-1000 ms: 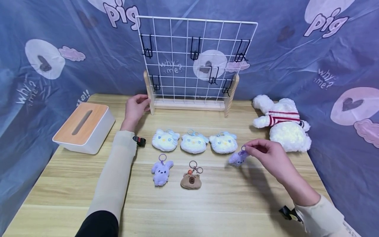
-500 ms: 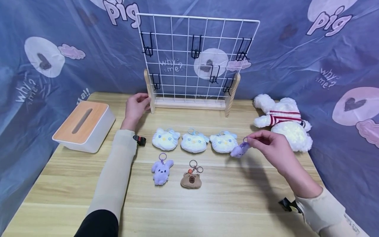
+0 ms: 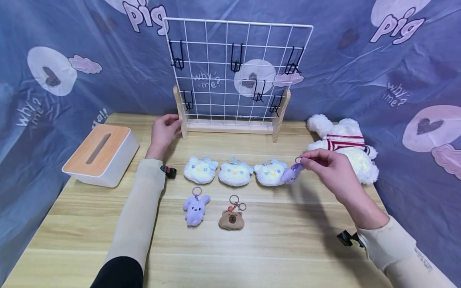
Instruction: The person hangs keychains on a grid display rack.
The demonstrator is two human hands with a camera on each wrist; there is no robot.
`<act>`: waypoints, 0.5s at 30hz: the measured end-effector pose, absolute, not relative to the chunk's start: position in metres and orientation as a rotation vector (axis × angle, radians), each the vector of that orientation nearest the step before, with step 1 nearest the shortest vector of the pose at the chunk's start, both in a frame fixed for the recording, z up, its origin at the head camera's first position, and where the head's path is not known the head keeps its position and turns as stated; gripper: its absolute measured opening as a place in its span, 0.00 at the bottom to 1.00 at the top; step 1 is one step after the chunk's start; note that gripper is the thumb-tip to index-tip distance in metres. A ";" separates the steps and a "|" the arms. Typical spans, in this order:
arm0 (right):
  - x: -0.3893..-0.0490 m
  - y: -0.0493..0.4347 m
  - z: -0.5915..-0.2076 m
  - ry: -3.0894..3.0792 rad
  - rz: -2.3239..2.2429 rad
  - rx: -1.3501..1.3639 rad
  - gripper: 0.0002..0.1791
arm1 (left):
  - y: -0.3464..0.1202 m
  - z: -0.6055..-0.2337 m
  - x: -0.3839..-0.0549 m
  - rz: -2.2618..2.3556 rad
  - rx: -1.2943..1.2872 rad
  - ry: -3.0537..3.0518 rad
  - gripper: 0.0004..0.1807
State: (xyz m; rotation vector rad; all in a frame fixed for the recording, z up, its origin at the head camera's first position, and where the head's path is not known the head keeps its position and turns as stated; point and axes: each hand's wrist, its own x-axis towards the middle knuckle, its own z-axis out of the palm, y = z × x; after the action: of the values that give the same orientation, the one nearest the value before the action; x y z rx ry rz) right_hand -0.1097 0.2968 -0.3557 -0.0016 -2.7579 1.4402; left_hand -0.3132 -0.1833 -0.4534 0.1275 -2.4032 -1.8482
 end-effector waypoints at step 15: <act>-0.154 0.302 -0.366 -2.631 1.535 0.084 0.14 | -0.184 -0.449 -0.309 -1.857 0.143 -2.425 0.19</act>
State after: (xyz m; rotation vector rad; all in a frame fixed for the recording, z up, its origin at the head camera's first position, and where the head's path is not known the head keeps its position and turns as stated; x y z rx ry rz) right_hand -0.1540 0.3018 -0.3662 0.0838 -2.6314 1.5351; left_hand -0.3094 -0.1836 -0.4490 0.1431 -2.4250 -1.8573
